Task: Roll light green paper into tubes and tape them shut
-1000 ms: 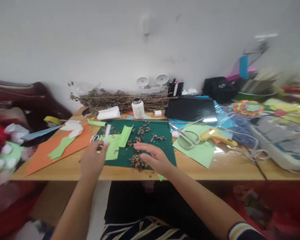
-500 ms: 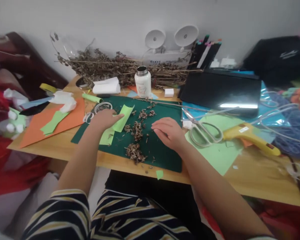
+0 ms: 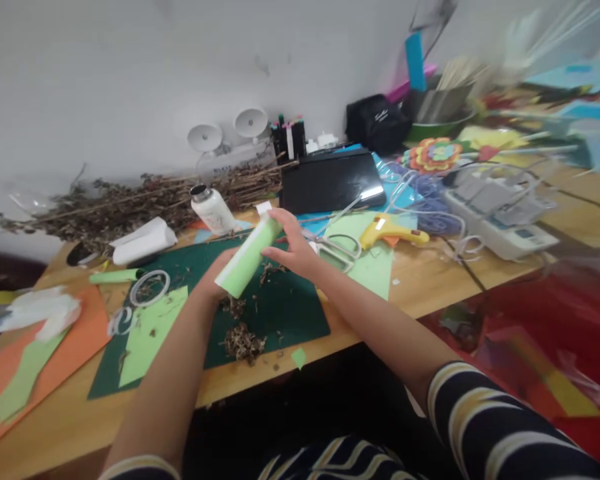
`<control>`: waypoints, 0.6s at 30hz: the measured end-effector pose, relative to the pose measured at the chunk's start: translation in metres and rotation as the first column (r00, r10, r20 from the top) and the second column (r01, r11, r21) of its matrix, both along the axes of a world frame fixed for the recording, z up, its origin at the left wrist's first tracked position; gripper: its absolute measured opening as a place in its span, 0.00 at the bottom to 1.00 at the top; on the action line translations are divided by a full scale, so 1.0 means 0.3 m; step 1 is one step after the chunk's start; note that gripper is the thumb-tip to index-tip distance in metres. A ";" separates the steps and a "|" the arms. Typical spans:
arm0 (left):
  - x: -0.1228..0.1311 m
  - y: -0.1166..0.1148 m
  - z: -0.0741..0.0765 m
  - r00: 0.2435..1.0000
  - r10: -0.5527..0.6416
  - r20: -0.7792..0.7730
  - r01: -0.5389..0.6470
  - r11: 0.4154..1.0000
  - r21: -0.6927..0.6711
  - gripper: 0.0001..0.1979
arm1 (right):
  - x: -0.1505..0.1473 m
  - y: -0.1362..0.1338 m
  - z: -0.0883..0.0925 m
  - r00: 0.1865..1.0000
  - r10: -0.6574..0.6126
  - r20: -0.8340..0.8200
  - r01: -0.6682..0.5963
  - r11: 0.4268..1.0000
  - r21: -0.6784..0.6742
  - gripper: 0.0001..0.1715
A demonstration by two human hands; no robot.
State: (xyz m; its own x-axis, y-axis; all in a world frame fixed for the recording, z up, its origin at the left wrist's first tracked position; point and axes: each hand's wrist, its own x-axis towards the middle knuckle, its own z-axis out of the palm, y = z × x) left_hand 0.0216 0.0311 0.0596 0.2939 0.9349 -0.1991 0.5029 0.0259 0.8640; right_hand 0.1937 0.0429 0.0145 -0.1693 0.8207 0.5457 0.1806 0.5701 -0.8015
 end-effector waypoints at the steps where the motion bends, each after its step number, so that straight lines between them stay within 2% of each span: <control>1: 0.015 0.005 -0.011 0.999 -0.038 0.012 0.038 0.999 -0.003 0.17 | 0.013 0.016 0.006 1.000 0.007 0.007 -0.007 1.000 -0.012 0.41; 3: 0.022 0.009 -0.031 0.994 -0.105 0.002 0.105 0.994 -0.007 0.14 | 0.037 0.034 0.015 0.999 0.045 0.000 -0.045 0.997 -0.058 0.35; 6: -0.002 0.011 -0.056 0.985 -0.163 -0.049 0.165 0.986 0.026 0.08 | 0.059 0.030 0.007 0.996 0.084 -0.017 -0.085 0.989 -0.122 0.18; 9: -0.036 0.013 -0.084 0.987 -0.153 -0.040 0.157 0.982 0.102 0.09 | 0.061 0.020 -0.022 0.998 -0.001 -0.065 -0.009 0.989 -0.148 0.11; 11: -0.055 0.017 -0.110 0.995 -0.100 0.020 0.095 0.980 0.174 0.15 | 0.056 0.026 -0.045 0.988 -0.102 -0.113 0.082 0.982 -0.171 0.11; 15: -0.066 0.019 -0.165 0.981 0.047 0.187 -0.103 0.948 0.301 0.29 | 0.044 0.053 -0.082 0.949 -0.278 -0.145 0.247 0.948 -0.201 0.14; 18: -0.050 0.006 -0.178 0.966 0.123 0.229 -0.201 0.911 0.360 0.25 | 0.040 0.058 -0.094 0.942 -0.318 -0.103 0.299 0.940 -0.165 0.14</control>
State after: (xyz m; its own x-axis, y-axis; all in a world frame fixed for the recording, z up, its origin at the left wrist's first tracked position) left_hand 0.0066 0.0329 0.0060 0.1282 0.9661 0.2239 0.3380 -0.2548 0.9060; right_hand 0.2057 0.0604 -0.0137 0.1676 0.8930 0.4177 0.2210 0.3789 -0.8987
